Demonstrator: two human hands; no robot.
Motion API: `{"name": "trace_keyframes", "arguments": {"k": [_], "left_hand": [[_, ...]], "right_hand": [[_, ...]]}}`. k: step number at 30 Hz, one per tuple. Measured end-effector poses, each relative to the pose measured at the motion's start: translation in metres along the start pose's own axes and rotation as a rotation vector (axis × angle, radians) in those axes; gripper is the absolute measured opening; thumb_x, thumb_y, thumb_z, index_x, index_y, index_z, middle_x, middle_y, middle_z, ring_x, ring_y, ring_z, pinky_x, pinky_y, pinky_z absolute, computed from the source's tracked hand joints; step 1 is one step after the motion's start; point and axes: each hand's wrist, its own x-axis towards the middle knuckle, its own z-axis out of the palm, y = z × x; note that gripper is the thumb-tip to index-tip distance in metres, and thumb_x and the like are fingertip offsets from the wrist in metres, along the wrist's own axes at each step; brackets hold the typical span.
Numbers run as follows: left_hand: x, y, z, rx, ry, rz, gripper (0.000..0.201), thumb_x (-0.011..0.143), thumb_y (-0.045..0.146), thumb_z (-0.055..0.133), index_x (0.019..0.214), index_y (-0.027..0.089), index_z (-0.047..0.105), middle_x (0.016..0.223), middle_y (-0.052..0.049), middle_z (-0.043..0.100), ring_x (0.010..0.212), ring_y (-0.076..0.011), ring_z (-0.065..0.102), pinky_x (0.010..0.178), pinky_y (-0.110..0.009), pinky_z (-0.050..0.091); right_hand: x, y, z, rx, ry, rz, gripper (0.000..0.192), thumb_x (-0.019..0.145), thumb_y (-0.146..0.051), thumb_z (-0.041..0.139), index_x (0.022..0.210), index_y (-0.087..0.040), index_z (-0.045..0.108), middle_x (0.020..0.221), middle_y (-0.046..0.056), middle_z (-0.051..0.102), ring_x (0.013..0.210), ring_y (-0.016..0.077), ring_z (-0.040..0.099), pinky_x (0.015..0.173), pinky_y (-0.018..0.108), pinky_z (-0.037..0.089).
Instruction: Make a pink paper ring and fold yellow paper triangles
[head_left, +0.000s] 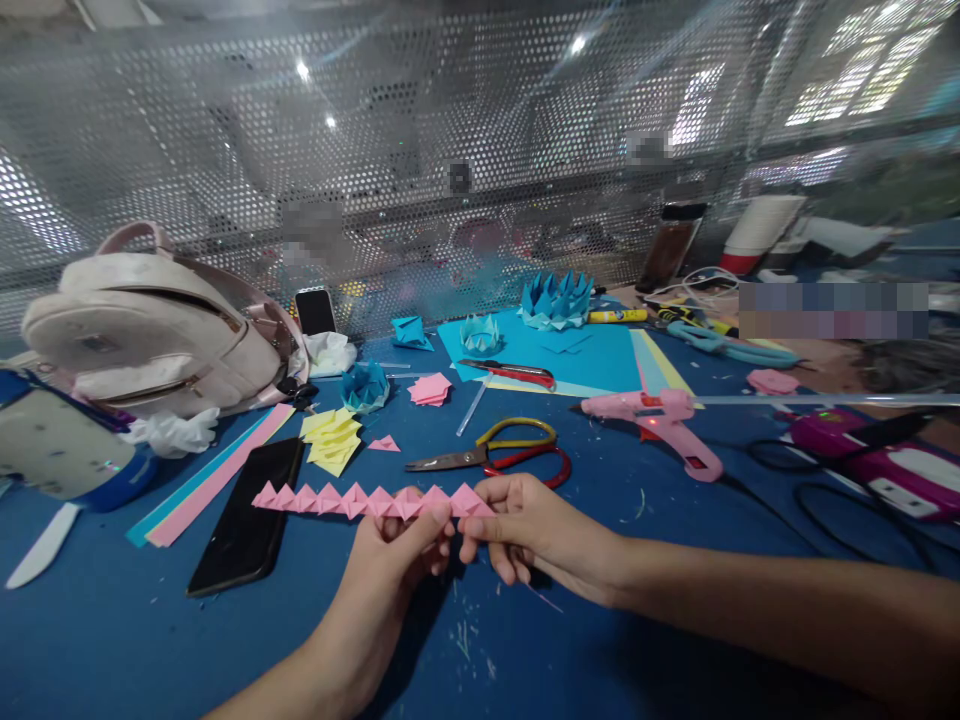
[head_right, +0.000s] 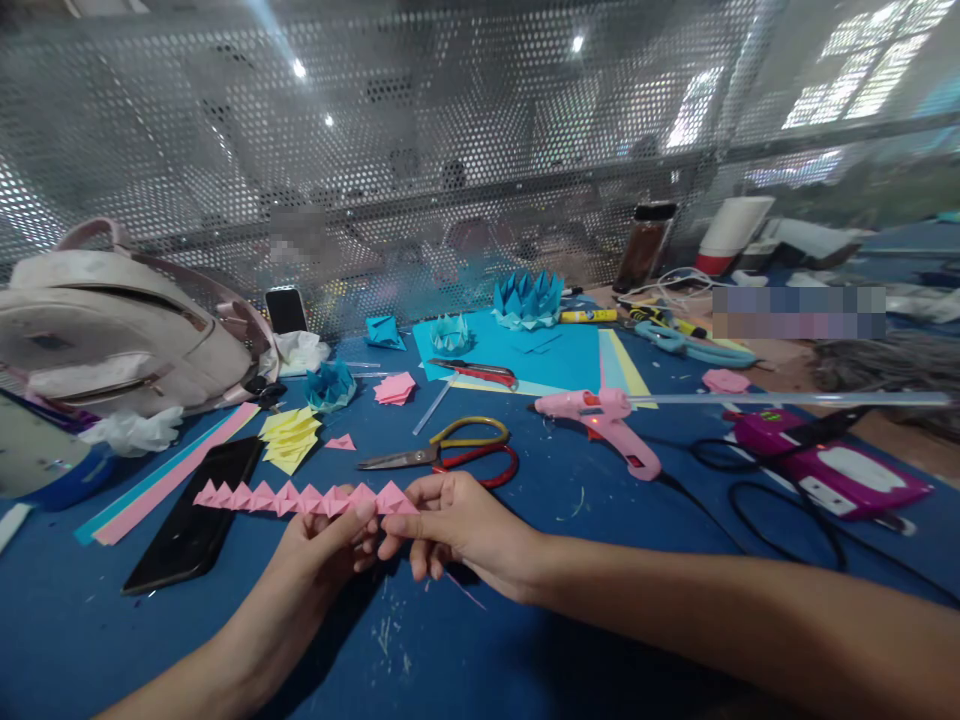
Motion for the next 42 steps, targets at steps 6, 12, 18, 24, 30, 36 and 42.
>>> {"name": "trace_keyframes", "arguments": {"k": [6,12,18,24,30,36,42], "left_hand": [[-0.001,-0.001,-0.003,0.015,-0.001,0.017,0.038,0.067,0.045,0.088,0.069,0.014,0.067,0.066,-0.003,0.060,0.061,-0.0121,0.051,0.056,-0.021,0.042],[0.000,0.001,-0.006,-0.029,0.010,0.015,0.037,0.067,0.045,0.088,0.072,0.014,0.067,0.072,-0.004,0.061,0.065,-0.0129,0.054,0.062,-0.023,0.048],[0.010,0.013,-0.012,-0.047,0.034,0.060,0.040,0.063,0.046,0.090,0.066,0.013,0.067,0.067,-0.001,0.057,0.061,-0.0104,0.049,0.055,-0.020,0.043],[0.018,0.022,-0.019,-0.049,0.060,0.137,0.039,0.063,0.044,0.090,0.065,0.014,0.065,0.069,0.000,0.057,0.063,-0.0104,0.049,0.055,-0.020,0.043],[0.017,0.023,-0.017,-0.049,0.072,0.147,0.041,0.060,0.045,0.091,0.062,0.014,0.064,0.070,-0.001,0.057,0.061,-0.0103,0.049,0.054,-0.020,0.043],[0.011,0.011,-0.012,-0.015,0.049,0.070,0.039,0.065,0.046,0.089,0.067,0.014,0.067,0.067,-0.002,0.058,0.062,-0.0111,0.051,0.054,-0.020,0.042],[0.002,0.000,-0.003,0.069,0.021,0.018,0.045,0.066,0.052,0.086,0.070,0.013,0.065,0.067,-0.002,0.059,0.060,-0.0112,0.050,0.059,-0.022,0.043]], "right_hand": [[-0.004,0.000,0.004,-0.012,-0.023,-0.049,0.042,0.076,-0.049,0.080,0.084,-0.015,0.057,0.065,-0.001,0.068,0.043,0.0052,0.057,0.037,0.012,0.038],[-0.004,0.000,0.002,0.055,0.043,-0.077,0.044,0.075,-0.047,0.082,0.080,-0.017,0.049,0.063,-0.002,0.068,0.043,0.0040,0.053,0.038,0.012,0.031],[-0.003,0.000,-0.001,0.027,0.046,-0.097,0.036,0.081,-0.044,0.078,0.084,-0.012,0.062,0.073,0.005,0.073,0.048,0.0048,0.057,0.040,0.014,0.030],[-0.002,0.000,0.001,0.041,0.035,-0.065,0.030,0.080,-0.039,0.079,0.089,-0.012,0.067,0.082,0.007,0.076,0.053,0.0063,0.061,0.041,0.015,0.032],[-0.002,0.000,0.000,0.072,0.080,-0.073,0.038,0.075,-0.040,0.083,0.075,-0.015,0.054,0.077,0.005,0.075,0.050,0.0057,0.058,0.040,0.015,0.030],[0.000,0.002,0.000,0.085,0.106,-0.080,0.037,0.073,-0.040,0.084,0.085,-0.013,0.062,0.076,0.004,0.073,0.048,0.0038,0.055,0.039,0.014,0.027],[-0.001,0.002,0.002,0.044,0.124,-0.097,0.038,0.072,-0.041,0.084,0.090,-0.012,0.067,0.077,0.003,0.072,0.048,0.0038,0.055,0.039,0.015,0.029]]}}
